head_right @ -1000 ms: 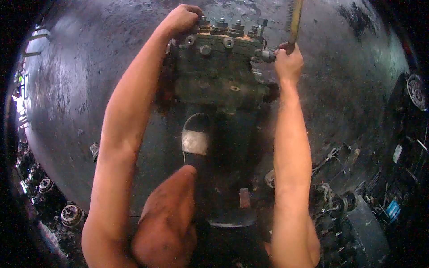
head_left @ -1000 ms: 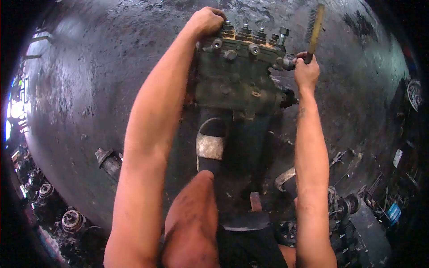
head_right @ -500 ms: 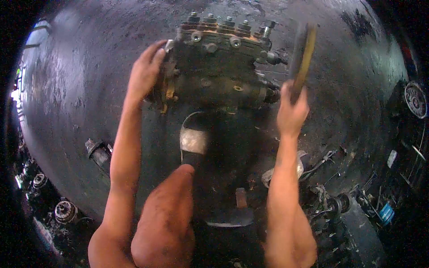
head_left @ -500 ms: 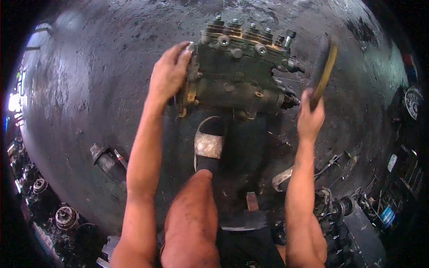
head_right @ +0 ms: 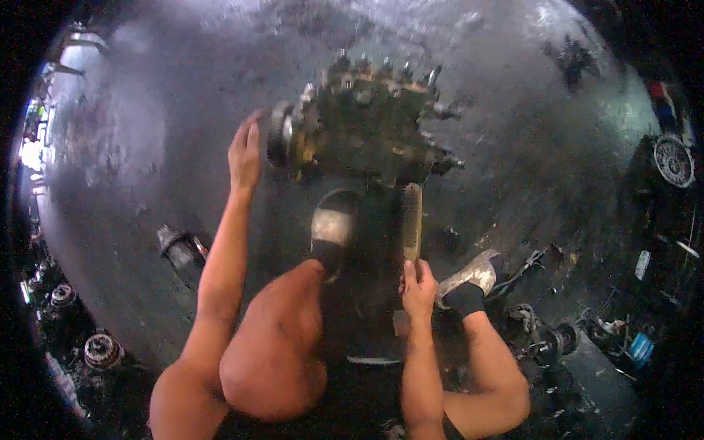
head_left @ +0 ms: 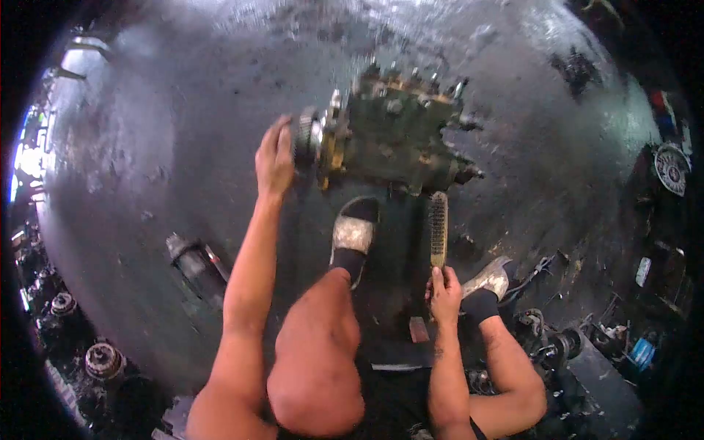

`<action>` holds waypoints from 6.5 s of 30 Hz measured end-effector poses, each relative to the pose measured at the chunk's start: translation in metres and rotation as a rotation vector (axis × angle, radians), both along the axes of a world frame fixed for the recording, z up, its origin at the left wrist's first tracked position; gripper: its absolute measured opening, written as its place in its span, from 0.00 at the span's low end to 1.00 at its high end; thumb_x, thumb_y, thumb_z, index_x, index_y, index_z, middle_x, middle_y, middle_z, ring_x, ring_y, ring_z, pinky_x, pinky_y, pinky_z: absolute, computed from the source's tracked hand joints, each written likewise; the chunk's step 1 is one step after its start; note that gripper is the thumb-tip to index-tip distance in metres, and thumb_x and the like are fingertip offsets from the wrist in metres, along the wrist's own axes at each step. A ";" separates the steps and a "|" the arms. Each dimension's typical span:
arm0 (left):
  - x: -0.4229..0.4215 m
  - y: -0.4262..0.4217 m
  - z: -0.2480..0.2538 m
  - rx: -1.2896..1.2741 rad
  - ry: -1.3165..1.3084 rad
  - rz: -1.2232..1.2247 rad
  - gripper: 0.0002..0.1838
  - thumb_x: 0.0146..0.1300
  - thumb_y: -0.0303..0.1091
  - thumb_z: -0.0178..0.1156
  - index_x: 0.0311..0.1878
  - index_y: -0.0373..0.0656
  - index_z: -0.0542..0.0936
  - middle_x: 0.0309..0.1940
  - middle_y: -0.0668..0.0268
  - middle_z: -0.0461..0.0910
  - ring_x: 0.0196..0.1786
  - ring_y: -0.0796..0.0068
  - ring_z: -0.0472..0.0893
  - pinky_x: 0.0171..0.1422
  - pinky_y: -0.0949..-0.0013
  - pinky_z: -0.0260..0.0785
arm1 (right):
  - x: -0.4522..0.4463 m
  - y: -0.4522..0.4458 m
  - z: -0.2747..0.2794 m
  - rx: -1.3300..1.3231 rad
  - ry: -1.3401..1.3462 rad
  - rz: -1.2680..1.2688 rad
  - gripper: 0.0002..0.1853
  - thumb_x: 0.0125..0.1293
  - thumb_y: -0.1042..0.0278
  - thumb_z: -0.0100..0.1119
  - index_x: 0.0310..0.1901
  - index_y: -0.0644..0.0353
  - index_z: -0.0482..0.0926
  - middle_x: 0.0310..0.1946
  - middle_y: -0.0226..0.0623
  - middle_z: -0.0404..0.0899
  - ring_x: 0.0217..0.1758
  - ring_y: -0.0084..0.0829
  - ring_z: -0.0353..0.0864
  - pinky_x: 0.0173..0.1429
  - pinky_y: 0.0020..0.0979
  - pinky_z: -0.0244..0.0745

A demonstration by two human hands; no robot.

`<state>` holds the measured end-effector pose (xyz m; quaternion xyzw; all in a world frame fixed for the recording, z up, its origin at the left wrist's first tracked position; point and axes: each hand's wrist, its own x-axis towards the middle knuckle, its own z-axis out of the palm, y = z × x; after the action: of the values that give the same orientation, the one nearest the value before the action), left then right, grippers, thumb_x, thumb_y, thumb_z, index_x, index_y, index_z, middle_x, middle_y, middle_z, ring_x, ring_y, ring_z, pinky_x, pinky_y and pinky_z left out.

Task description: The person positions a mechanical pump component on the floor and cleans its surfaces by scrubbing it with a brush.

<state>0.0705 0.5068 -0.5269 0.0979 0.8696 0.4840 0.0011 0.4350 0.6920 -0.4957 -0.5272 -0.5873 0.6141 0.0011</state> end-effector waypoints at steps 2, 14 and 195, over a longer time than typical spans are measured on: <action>0.019 -0.032 0.031 0.038 -0.100 0.008 0.17 0.75 0.40 0.51 0.58 0.42 0.81 0.57 0.56 0.82 0.63 0.60 0.79 0.68 0.63 0.67 | -0.001 0.005 0.017 0.100 0.064 0.018 0.12 0.74 0.59 0.58 0.41 0.61 0.76 0.22 0.27 0.72 0.19 0.17 0.70 0.23 0.22 0.65; 0.109 -0.282 0.314 -0.206 0.307 0.212 0.15 0.73 0.37 0.56 0.55 0.40 0.82 0.51 0.56 0.83 0.57 0.65 0.82 0.63 0.65 0.70 | -0.120 0.007 0.210 0.518 0.918 -0.002 0.15 0.64 0.63 0.71 0.46 0.61 0.80 0.29 0.28 0.78 0.25 0.20 0.73 0.30 0.23 0.68; 0.481 -0.314 0.102 0.553 -0.892 0.394 0.19 0.60 0.33 0.67 0.55 0.40 0.79 0.49 0.69 0.80 0.52 0.74 0.76 0.57 0.64 0.69 | -0.147 0.181 0.162 0.834 -0.012 1.179 0.09 0.51 0.79 0.59 0.35 0.69 0.81 0.20 0.46 0.80 0.21 0.37 0.81 0.30 0.39 0.76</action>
<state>0.5519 0.1925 -0.4247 -0.2839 0.6273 0.6796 0.2529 0.2882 0.8732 -0.3339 -0.0818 -0.9596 0.2345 -0.1325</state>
